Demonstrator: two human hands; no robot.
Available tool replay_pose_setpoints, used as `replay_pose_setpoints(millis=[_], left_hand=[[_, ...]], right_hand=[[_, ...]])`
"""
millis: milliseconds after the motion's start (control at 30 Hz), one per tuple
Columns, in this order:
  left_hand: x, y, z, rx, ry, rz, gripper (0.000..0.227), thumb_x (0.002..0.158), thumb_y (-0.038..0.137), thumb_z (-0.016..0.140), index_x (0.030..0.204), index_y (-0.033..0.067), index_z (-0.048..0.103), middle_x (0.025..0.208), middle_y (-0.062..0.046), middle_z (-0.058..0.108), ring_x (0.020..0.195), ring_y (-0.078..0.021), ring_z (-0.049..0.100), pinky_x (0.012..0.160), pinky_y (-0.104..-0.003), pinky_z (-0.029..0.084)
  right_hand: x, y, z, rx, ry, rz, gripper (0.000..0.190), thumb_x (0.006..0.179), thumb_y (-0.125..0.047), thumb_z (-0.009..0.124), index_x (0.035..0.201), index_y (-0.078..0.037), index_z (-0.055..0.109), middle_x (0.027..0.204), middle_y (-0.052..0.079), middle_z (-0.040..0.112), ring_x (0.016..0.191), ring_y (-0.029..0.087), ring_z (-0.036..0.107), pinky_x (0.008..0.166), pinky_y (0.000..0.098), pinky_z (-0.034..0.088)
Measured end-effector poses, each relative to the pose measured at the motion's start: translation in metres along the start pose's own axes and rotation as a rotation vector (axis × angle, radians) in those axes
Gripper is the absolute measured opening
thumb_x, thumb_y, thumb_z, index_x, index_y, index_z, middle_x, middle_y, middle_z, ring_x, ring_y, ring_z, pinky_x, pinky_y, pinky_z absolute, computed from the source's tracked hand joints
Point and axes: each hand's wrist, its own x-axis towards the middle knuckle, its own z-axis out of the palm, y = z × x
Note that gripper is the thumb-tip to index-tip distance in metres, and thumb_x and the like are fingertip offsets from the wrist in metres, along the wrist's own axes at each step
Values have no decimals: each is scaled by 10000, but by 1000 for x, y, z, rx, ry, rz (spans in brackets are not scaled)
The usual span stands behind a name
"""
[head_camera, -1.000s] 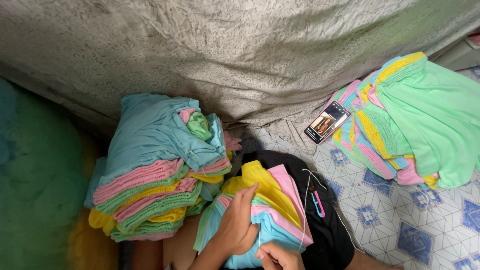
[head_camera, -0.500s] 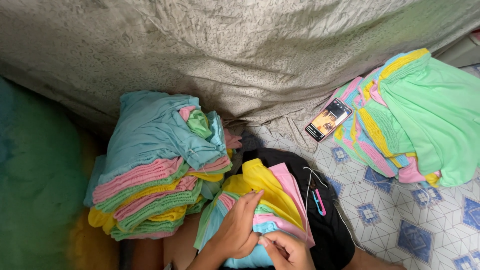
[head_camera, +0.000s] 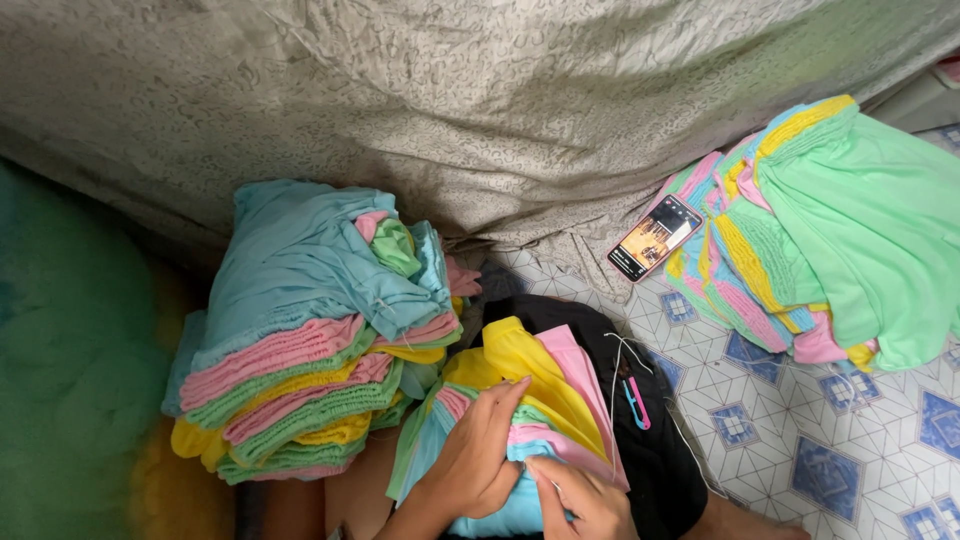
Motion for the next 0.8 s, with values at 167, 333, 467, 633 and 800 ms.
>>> replay_pose_setpoints(millis=[167, 333, 467, 633, 800], left_hand=[[0, 4, 1, -13, 7, 3, 711, 886, 116, 448, 1556, -49, 278, 1436, -307, 436, 1314, -469, 449, 1115, -584, 396], [-1, -4, 0, -18, 46, 69, 677, 903, 169, 434, 1532, -59, 329, 1483, -283, 468, 1335, -452, 476, 1116, -570, 416], [-2, -7, 3, -18, 107, 107, 695, 825, 128, 422, 1501, -35, 403, 1448, -264, 513, 1292, -433, 524, 1082, -537, 446], [9, 1, 2, 1, 156, 96, 608, 844, 130, 412, 1430, -10, 499, 1313, -243, 605, 1133, -402, 585, 970, -482, 458], [19, 2, 3, 4, 217, 92, 441, 829, 89, 411, 1213, 43, 624, 1031, -136, 668, 878, -327, 620, 795, -416, 462]], right_hand=[[0, 18, 6, 47, -13, -12, 58, 861, -84, 717, 900, -109, 750, 833, -23, 759, 587, 68, 641, 551, 189, 545], [11, 21, 0, 151, -143, 270, 62, 809, -167, 790, 856, -199, 814, 543, -89, 509, 430, 39, 291, 364, 191, 327], [34, 26, -11, 460, -499, 660, 524, 860, -59, 803, 1359, -150, 672, 506, -57, 273, 471, 57, 261, 479, 223, 275], [17, 46, 7, 407, -421, 544, 227, 814, -64, 874, 1035, -81, 823, 557, -56, 318, 531, 61, 287, 472, 238, 291], [24, 32, 17, 179, -185, 161, 127, 867, -144, 736, 984, -120, 778, 823, -40, 809, 616, 46, 706, 592, 194, 596]])
